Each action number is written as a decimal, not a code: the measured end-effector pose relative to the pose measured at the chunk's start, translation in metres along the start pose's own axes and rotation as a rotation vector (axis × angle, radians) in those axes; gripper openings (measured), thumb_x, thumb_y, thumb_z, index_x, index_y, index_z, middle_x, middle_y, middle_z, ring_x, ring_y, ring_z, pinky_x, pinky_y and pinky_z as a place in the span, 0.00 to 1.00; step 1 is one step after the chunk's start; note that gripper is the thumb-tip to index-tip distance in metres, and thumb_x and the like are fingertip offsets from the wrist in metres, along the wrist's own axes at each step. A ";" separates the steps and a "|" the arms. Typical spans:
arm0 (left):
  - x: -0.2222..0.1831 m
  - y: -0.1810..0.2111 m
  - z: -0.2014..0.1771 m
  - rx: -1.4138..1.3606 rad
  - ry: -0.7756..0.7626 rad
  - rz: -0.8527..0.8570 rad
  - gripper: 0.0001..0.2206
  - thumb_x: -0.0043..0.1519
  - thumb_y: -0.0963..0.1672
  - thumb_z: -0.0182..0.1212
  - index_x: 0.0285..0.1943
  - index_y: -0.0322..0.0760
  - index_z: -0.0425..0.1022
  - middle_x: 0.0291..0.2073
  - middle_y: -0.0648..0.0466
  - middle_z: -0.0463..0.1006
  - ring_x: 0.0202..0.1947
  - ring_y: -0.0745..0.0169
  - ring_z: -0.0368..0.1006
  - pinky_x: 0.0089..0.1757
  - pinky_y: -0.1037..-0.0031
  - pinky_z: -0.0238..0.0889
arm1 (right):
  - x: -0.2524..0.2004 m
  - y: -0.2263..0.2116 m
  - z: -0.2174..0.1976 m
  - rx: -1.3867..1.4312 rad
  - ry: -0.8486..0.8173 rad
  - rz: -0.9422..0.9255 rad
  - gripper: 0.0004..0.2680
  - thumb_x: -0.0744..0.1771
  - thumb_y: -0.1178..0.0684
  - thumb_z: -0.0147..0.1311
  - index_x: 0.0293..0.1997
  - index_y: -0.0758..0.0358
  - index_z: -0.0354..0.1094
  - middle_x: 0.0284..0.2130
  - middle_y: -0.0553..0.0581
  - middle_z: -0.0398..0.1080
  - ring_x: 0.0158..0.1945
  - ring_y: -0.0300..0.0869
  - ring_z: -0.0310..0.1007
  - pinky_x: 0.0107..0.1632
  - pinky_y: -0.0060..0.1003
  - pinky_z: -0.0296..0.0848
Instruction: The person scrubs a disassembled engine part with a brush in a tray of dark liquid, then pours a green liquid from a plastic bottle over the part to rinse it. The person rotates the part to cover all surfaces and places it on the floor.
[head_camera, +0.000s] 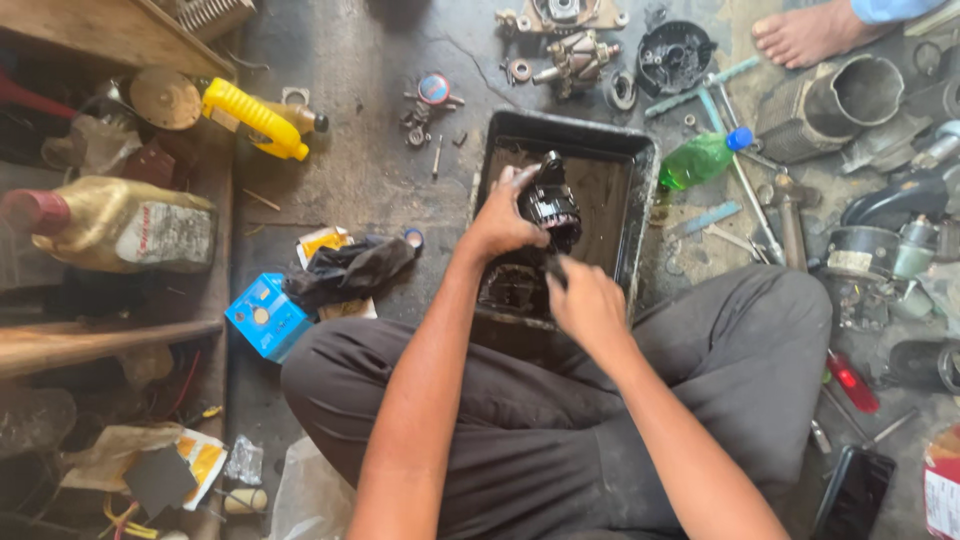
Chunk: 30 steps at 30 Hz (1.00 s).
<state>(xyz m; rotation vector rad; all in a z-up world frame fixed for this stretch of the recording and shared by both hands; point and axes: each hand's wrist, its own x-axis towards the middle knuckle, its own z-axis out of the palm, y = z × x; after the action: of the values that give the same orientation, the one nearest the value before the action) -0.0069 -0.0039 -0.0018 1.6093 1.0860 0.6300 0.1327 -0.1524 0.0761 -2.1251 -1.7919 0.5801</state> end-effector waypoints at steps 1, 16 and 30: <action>0.003 0.004 -0.005 -0.035 0.000 0.017 0.49 0.30 0.42 0.76 0.70 0.31 0.67 0.52 0.47 0.68 0.59 0.49 0.66 0.59 0.69 0.62 | 0.002 -0.006 -0.005 0.017 -0.043 0.047 0.11 0.66 0.48 0.57 0.52 0.56 0.75 0.35 0.68 0.76 0.41 0.63 0.76 0.47 0.58 0.74; 0.001 -0.009 0.003 -0.019 -0.007 0.002 0.49 0.31 0.43 0.75 0.71 0.34 0.66 0.58 0.43 0.67 0.62 0.43 0.63 0.62 0.67 0.58 | 0.001 -0.014 0.000 0.165 -0.120 0.156 0.10 0.65 0.49 0.58 0.49 0.56 0.76 0.40 0.65 0.78 0.46 0.60 0.76 0.50 0.52 0.74; -0.014 0.074 0.023 0.507 0.294 0.112 0.56 0.36 0.47 0.83 0.77 0.50 0.51 0.56 0.46 0.66 0.58 0.38 0.62 0.58 0.49 0.57 | -0.005 0.056 -0.037 -0.048 -0.089 0.184 0.10 0.65 0.47 0.60 0.47 0.59 0.76 0.34 0.68 0.77 0.39 0.62 0.78 0.42 0.54 0.76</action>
<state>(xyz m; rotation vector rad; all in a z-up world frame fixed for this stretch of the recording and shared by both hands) 0.0306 -0.0305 0.0627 2.0673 1.4631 0.7196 0.1983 -0.1666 0.0824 -2.3486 -1.6809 0.6929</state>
